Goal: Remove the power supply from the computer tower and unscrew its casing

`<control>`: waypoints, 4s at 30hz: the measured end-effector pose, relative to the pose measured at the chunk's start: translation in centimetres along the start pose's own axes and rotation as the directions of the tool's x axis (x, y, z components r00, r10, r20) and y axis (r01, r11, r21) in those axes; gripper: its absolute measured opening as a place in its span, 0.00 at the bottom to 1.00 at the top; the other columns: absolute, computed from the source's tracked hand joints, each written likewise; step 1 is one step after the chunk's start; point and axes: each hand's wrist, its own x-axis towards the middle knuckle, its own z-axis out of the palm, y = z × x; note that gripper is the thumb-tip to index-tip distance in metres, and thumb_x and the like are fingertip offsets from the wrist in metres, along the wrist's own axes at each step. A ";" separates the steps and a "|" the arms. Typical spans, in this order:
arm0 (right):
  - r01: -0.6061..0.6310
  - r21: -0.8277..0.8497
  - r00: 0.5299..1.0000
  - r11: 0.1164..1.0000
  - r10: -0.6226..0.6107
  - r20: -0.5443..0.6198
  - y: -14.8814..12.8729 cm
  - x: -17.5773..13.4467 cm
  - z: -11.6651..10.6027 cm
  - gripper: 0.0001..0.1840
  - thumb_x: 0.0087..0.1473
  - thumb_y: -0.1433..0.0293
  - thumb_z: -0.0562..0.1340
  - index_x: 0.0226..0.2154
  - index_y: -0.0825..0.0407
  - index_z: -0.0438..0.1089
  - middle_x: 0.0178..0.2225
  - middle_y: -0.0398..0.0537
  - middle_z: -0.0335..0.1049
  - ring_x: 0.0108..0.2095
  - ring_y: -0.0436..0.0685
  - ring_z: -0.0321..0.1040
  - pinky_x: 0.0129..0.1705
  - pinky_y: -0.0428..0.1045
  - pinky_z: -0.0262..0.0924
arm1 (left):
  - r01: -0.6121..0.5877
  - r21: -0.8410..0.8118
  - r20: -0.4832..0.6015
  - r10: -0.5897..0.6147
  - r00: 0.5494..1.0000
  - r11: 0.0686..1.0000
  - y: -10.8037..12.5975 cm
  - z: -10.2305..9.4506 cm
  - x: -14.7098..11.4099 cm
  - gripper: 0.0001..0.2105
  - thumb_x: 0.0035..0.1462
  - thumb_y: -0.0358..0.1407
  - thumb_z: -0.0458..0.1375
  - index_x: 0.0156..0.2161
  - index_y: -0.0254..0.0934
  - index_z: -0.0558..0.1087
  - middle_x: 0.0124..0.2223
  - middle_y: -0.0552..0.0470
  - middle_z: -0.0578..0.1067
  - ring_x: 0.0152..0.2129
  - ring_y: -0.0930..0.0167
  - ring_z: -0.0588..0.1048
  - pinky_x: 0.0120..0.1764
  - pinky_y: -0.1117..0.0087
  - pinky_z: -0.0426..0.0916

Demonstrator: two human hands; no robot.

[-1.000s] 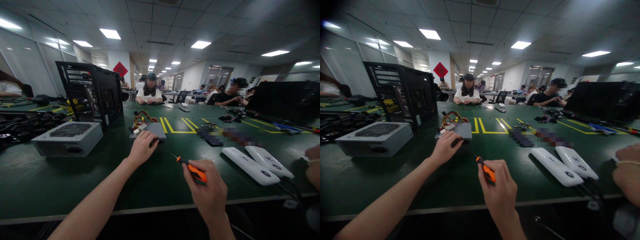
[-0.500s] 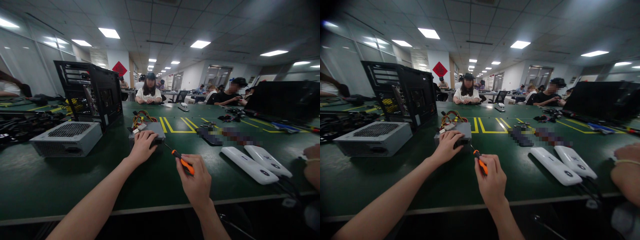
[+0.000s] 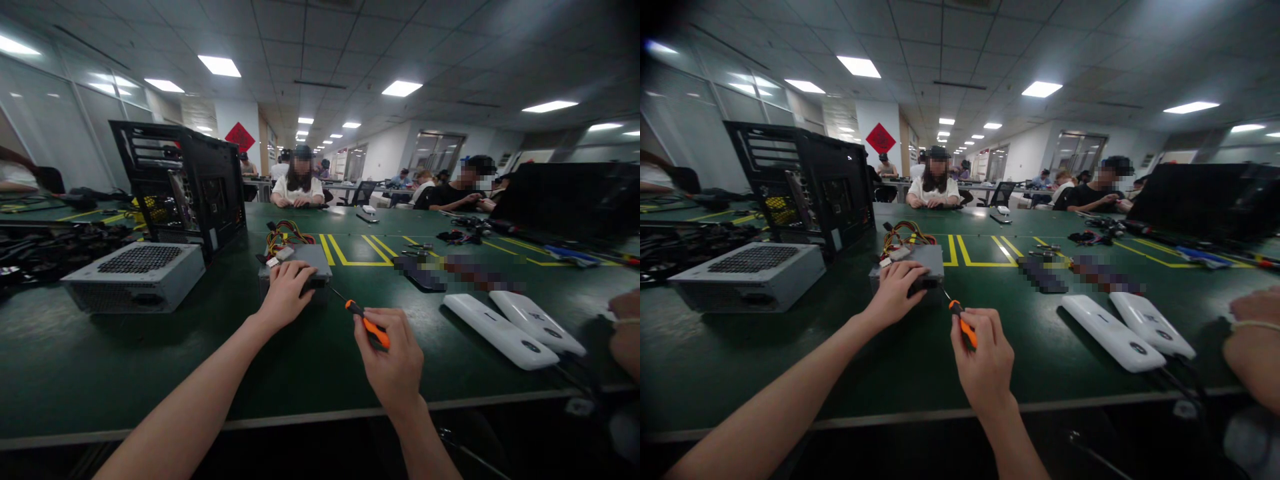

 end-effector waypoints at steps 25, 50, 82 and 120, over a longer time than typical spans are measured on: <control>-0.050 -0.084 0.937 0.995 0.076 0.340 -3.1 -0.5 -0.7 0.11 0.55 0.74 0.48 0.42 0.55 0.56 0.44 0.60 0.56 0.38 0.57 0.67 0.29 0.50 0.68 | 0.002 -0.010 -0.003 -0.002 1.000 1.000 0.1 0.0 0.0 0.19 0.50 0.33 0.55 0.49 0.42 0.64 0.48 0.50 0.66 0.46 0.64 0.61 0.47 0.59 0.53; -0.087 -0.076 0.893 0.993 0.112 0.435 -2.8 0.0 -2.0 0.13 0.57 0.68 0.48 0.44 0.54 0.58 0.44 0.57 0.61 0.39 0.56 0.68 0.33 0.50 0.68 | 0.009 -0.024 0.002 -0.009 1.000 1.000 0.3 -0.4 0.0 0.18 0.51 0.33 0.54 0.48 0.42 0.64 0.48 0.49 0.66 0.47 0.64 0.61 0.47 0.59 0.53; -0.086 -0.033 0.891 0.996 0.091 0.444 -2.3 0.1 -2.1 0.15 0.57 0.72 0.46 0.46 0.54 0.58 0.46 0.57 0.62 0.42 0.55 0.67 0.38 0.51 0.67 | 0.004 -0.034 0.009 -0.004 1.000 0.999 0.2 -0.3 0.0 0.18 0.51 0.33 0.53 0.49 0.43 0.64 0.48 0.49 0.65 0.46 0.64 0.60 0.47 0.59 0.52; -0.083 -0.177 0.880 0.981 0.155 0.450 -2.5 0.3 -2.3 0.17 0.59 0.66 0.45 0.44 0.54 0.62 0.44 0.55 0.62 0.37 0.54 0.69 0.30 0.47 0.67 | 0.004 -0.008 0.009 -0.004 1.000 1.000 0.2 -0.3 0.0 0.18 0.51 0.33 0.54 0.49 0.42 0.64 0.49 0.49 0.65 0.46 0.64 0.61 0.47 0.60 0.53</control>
